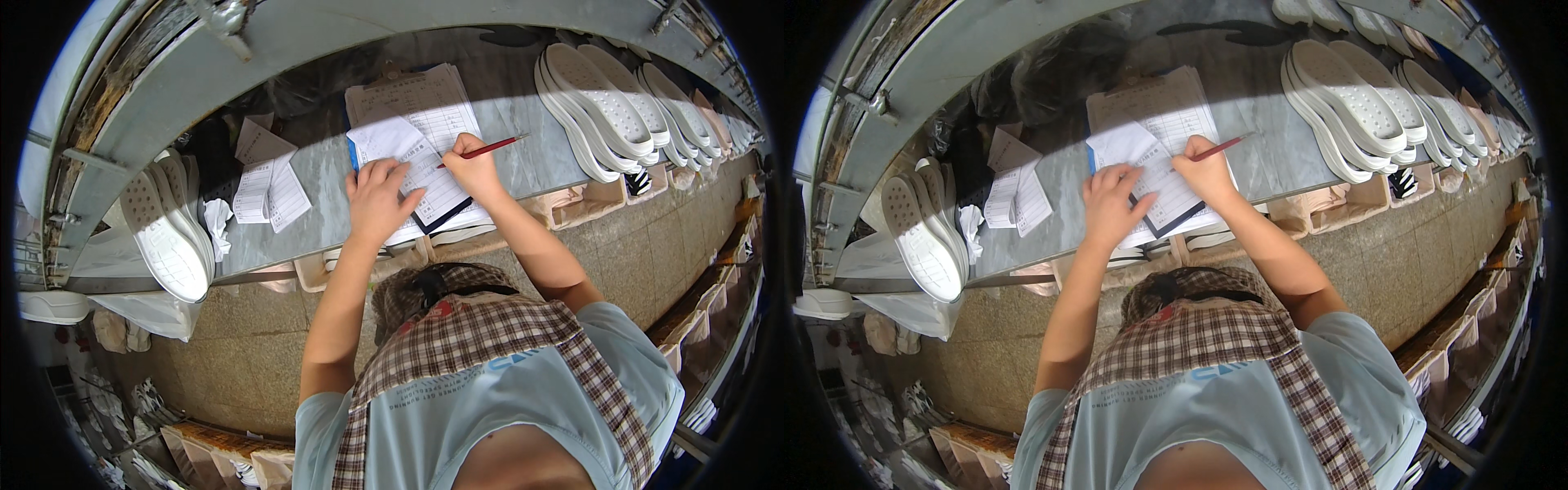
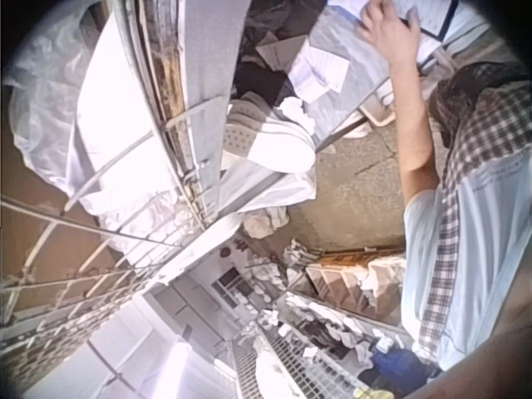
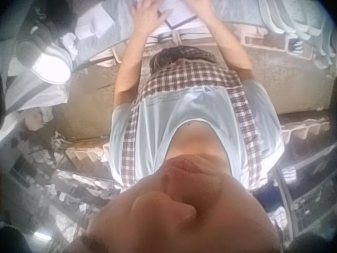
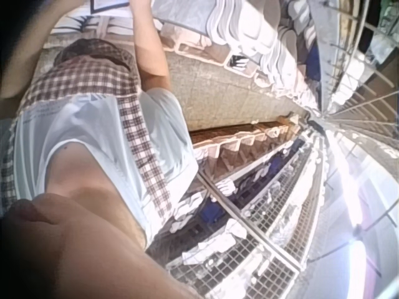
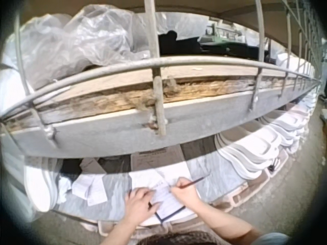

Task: The person stands at a workbench and repeatedly writes on small paper slips using a red pen, then places each slip into a small black booklet. The person continues this cycle for the duration of the clip.

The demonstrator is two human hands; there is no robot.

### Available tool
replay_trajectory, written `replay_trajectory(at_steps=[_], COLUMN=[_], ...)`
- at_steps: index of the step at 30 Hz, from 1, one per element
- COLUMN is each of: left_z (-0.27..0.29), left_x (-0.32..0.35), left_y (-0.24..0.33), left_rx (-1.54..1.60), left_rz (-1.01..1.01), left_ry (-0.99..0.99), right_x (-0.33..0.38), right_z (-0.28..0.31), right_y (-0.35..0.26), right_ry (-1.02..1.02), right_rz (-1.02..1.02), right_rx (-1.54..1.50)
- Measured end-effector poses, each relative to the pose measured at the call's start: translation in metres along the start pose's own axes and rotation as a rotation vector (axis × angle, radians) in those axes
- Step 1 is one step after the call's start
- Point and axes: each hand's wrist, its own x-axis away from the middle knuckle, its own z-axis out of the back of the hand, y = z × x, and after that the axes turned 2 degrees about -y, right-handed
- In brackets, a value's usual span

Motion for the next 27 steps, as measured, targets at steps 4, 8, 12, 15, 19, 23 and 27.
replay_trajectory(at_steps=[4,8,12,15,19,23,27], left_z=[-0.002,-0.001,0.003,0.003,0.002,0.001,0.003], left_x=[0.000,0.000,0.000,0.000,0.000,0.000,0.000], left_y=[0.000,0.000,0.002,0.004,0.003,0.004,0.004], left_rx=[0.002,0.021,-0.022,-0.005,0.007,0.017,-0.003], left_rz=[0.004,0.019,-0.020,0.000,0.001,0.002,0.006], left_ry=[-0.004,-0.023,0.007,-0.013,-0.014,-0.011,-0.018], right_x=[0.002,0.002,0.002,0.008,0.015,0.015,0.015], right_z=[0.001,0.001,0.009,0.005,0.000,0.002,0.002], right_y=[-0.004,-0.008,-0.016,-0.019,-0.019,-0.019,-0.017], right_ry=[-0.020,-0.008,-0.055,-0.120,-0.157,-0.161,-0.166], right_rz=[-0.030,0.001,-0.155,-0.074,0.024,0.013,-0.024], right_rx=[0.024,0.012,-0.242,-0.077,0.103,0.133,0.055])
